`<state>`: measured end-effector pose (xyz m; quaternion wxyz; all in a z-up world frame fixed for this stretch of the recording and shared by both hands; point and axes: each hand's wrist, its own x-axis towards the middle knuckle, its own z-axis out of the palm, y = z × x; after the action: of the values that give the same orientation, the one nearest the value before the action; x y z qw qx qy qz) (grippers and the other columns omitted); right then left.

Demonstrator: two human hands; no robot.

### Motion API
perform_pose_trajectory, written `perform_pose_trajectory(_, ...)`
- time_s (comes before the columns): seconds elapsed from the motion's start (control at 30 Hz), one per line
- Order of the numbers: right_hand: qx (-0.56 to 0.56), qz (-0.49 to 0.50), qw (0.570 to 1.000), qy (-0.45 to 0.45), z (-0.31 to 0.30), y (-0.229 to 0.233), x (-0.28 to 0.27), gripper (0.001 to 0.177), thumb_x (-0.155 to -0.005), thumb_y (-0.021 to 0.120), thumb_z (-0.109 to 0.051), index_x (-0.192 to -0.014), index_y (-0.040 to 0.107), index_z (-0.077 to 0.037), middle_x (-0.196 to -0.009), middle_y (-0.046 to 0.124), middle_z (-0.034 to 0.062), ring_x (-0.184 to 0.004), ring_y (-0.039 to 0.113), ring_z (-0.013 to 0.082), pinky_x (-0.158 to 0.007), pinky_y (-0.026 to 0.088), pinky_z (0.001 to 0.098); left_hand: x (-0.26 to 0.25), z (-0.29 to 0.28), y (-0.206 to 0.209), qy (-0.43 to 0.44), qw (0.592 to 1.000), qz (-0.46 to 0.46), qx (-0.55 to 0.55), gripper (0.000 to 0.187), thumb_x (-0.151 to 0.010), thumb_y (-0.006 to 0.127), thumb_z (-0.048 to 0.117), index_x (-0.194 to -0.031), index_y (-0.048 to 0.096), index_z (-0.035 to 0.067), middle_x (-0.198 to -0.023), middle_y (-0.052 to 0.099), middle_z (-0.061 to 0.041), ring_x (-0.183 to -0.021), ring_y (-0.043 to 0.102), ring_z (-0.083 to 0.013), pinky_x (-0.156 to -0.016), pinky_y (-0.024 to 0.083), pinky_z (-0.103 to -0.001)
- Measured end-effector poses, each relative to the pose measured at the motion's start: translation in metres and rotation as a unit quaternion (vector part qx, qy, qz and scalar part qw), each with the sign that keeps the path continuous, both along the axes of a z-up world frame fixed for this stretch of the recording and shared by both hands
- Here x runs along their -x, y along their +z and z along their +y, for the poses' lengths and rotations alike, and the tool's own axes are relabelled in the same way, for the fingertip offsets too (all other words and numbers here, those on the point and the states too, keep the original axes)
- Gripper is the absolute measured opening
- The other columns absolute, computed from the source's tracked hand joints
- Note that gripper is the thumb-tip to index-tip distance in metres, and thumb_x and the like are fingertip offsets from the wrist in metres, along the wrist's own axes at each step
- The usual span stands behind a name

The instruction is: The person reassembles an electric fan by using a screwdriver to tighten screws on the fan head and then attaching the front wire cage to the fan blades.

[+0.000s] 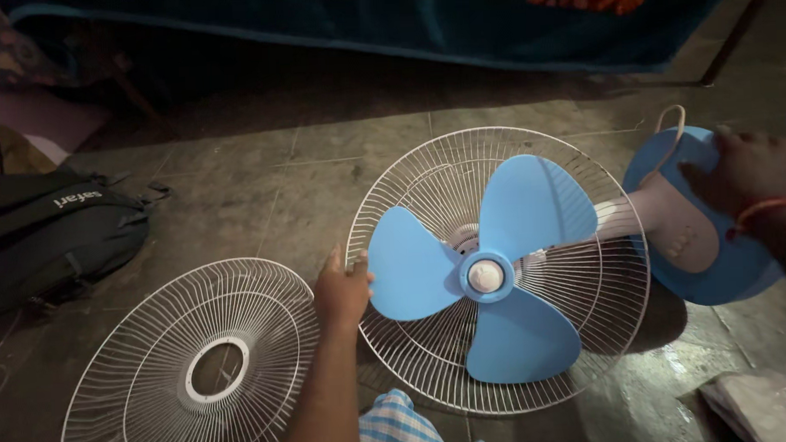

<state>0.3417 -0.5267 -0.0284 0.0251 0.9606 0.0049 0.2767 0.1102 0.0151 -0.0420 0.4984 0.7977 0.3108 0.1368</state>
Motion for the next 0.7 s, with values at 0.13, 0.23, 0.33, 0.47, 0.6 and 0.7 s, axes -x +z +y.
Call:
perform_pose_trajectory(0.13,-0.100,-0.163,0.968,0.163,0.042,0.003,0.086,0.041,-0.104,0.075,-0.032,-0.133,0.064,-0.005,-0.137,0.063,0.0163,-0.128,0.058,0.0363,-0.112,0.046,0.0479,0.026,-0.004,-0.008,0.042,0.978,-0.129,-0.158,0.064,-0.092,0.072,0.042,-0.144,0.056,0.007,-0.103,0.074,-0.017,-0.087,0.072,-0.0276,-0.077,0.056,-0.040)
perform_pose_trajectory(0.23,-0.178,-0.194,0.933,0.246,0.099,0.018,0.139,0.033,-0.105,0.077,-0.019,-0.131,0.062,-0.005,-0.139,0.062,0.0161,-0.132,0.058,0.0333,-0.117,0.047,0.0441,0.046,0.011,-0.005,0.038,0.993,-0.068,-0.093,0.063,-0.090,0.069,0.046,-0.142,0.058,0.011,-0.104,0.078,-0.015,-0.096,0.075,-0.0292,-0.088,0.056,-0.039)
perform_pose_trajectory(0.33,-0.245,-0.172,0.894,0.334,0.163,0.018,0.189,0.043,-0.096,0.079,-0.014,-0.133,0.061,-0.004,-0.140,0.064,0.0188,-0.130,0.061,0.0361,-0.111,0.048,0.0459,0.084,0.041,-0.008,-0.009,0.992,0.000,-0.123,0.058,-0.089,0.069,0.049,-0.134,0.066,0.011,-0.115,0.078,-0.014,-0.107,0.074,-0.0286,-0.094,0.055,-0.039)
perform_pose_trajectory(0.47,-0.332,-0.066,0.844,0.416,0.260,0.013,0.244,0.049,-0.089,0.077,-0.012,-0.134,0.060,-0.006,-0.128,0.066,0.0174,-0.120,0.063,0.0336,-0.102,0.051,0.0436,0.159,0.094,-0.017,-0.042,0.973,0.120,-0.192,0.065,-0.084,0.075,0.052,-0.132,0.065,0.010,-0.129,0.068,-0.015,-0.121,0.064,-0.0313,-0.102,0.049,-0.043)
perform_pose_trajectory(0.6,-0.394,0.074,0.800,0.447,0.349,-0.008,0.276,0.046,-0.087,0.077,-0.018,-0.130,0.064,-0.009,-0.127,0.070,0.0140,-0.111,0.069,0.0292,-0.095,0.055,0.0399,0.229,0.118,-0.048,-0.049,0.951,0.190,-0.239,0.078,-0.074,0.084,0.055,-0.133,0.063,0.009,-0.136,0.064,-0.015,-0.127,0.062,-0.0312,-0.109,0.048,-0.041)
perform_pose_trajectory(0.7,-0.391,0.163,0.777,0.466,0.408,-0.036,0.283,0.045,-0.086,0.077,-0.021,-0.128,0.066,-0.010,-0.124,0.071,0.0128,-0.104,0.070,0.0281,-0.092,0.056,0.0380,0.263,0.123,-0.074,-0.065,0.935,0.216,-0.274,0.087,-0.067,0.092,0.052,-0.136,0.059,0.010,-0.137,0.059,-0.016,-0.129,0.056,-0.0339,-0.109,0.046,-0.043)
